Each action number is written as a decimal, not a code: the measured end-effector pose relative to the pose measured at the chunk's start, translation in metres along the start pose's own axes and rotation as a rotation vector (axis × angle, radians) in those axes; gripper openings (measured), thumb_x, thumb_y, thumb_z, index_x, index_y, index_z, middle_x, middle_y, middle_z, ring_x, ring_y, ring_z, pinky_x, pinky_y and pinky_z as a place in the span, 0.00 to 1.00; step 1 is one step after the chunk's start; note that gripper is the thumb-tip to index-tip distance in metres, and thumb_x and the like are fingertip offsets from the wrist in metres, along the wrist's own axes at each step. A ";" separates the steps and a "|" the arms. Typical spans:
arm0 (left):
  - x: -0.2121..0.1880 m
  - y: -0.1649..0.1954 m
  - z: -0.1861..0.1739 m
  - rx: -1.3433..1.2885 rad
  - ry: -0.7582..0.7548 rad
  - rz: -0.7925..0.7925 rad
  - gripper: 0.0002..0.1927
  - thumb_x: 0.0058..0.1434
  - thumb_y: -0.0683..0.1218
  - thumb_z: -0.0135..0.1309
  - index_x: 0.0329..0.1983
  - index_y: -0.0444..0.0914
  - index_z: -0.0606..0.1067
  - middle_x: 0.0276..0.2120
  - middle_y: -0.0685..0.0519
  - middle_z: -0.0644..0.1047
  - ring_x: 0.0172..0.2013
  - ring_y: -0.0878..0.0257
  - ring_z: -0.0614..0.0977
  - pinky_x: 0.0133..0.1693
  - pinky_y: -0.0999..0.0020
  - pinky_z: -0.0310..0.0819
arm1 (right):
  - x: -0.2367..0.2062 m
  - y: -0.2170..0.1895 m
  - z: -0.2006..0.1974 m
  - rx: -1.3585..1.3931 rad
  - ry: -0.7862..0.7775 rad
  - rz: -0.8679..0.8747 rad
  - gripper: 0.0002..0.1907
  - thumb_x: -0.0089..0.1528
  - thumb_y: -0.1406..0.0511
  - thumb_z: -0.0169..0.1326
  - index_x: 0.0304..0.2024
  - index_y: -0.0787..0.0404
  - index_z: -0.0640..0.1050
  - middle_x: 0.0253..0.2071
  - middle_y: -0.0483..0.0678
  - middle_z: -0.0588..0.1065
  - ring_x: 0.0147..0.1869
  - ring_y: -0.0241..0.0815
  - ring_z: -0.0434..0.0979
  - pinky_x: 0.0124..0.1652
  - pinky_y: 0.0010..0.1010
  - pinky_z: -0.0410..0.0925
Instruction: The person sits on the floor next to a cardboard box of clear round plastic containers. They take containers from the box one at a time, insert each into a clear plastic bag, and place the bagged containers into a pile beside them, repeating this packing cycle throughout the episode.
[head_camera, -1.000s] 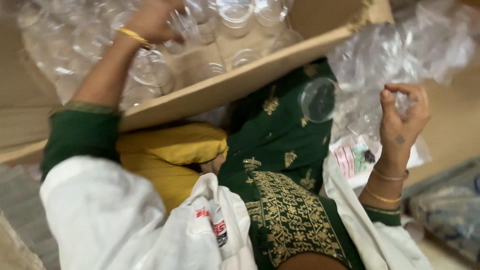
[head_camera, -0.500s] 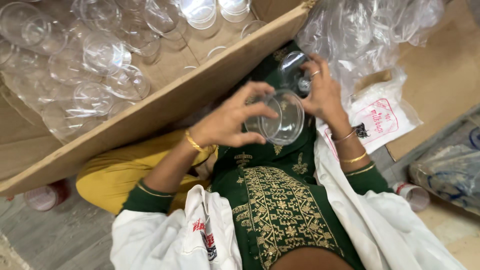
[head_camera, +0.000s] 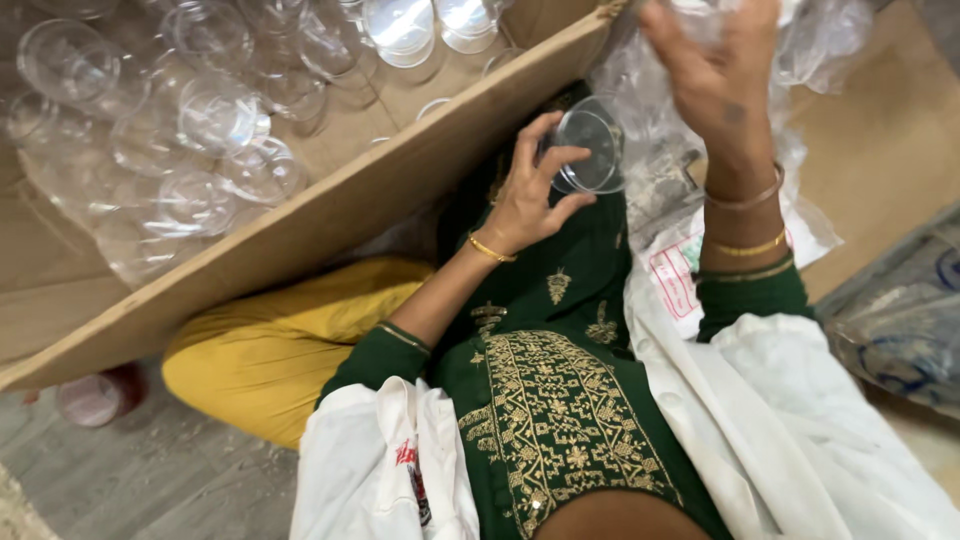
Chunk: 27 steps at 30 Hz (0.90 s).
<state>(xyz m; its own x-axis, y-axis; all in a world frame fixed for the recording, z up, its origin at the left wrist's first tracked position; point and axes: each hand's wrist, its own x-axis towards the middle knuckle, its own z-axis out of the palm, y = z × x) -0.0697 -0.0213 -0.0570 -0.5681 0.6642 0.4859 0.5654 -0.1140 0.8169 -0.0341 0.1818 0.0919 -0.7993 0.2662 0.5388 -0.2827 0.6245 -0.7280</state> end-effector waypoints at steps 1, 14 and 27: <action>0.000 0.001 -0.002 0.017 -0.001 -0.008 0.32 0.54 0.47 0.73 0.59 0.43 0.71 0.68 0.40 0.58 0.68 0.40 0.65 0.69 0.51 0.63 | -0.014 -0.003 -0.006 0.242 0.091 0.164 0.18 0.69 0.67 0.61 0.56 0.66 0.70 0.51 0.47 0.71 0.53 0.40 0.76 0.50 0.29 0.72; 0.031 0.101 -0.032 -0.041 -0.030 0.102 0.30 0.60 0.51 0.68 0.59 0.35 0.69 0.57 0.44 0.70 0.60 0.46 0.71 0.63 0.51 0.63 | -0.120 -0.028 0.011 0.797 0.401 0.364 0.13 0.64 0.74 0.67 0.39 0.59 0.73 0.38 0.47 0.73 0.37 0.36 0.74 0.38 0.24 0.69; 0.047 0.113 -0.041 -0.313 0.068 -0.020 0.07 0.68 0.42 0.61 0.44 0.36 0.76 0.41 0.51 0.78 0.41 0.60 0.79 0.48 0.69 0.74 | -0.122 -0.036 0.014 0.628 0.371 0.357 0.15 0.68 0.71 0.65 0.43 0.58 0.68 0.42 0.45 0.73 0.39 0.29 0.67 0.39 0.17 0.61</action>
<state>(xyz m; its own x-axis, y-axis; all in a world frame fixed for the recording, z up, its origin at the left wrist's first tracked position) -0.0572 -0.0332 0.0705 -0.6220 0.6186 0.4801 0.3485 -0.3304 0.8771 0.0665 0.1170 0.0460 -0.7009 0.6662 0.2546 -0.3771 -0.0432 -0.9252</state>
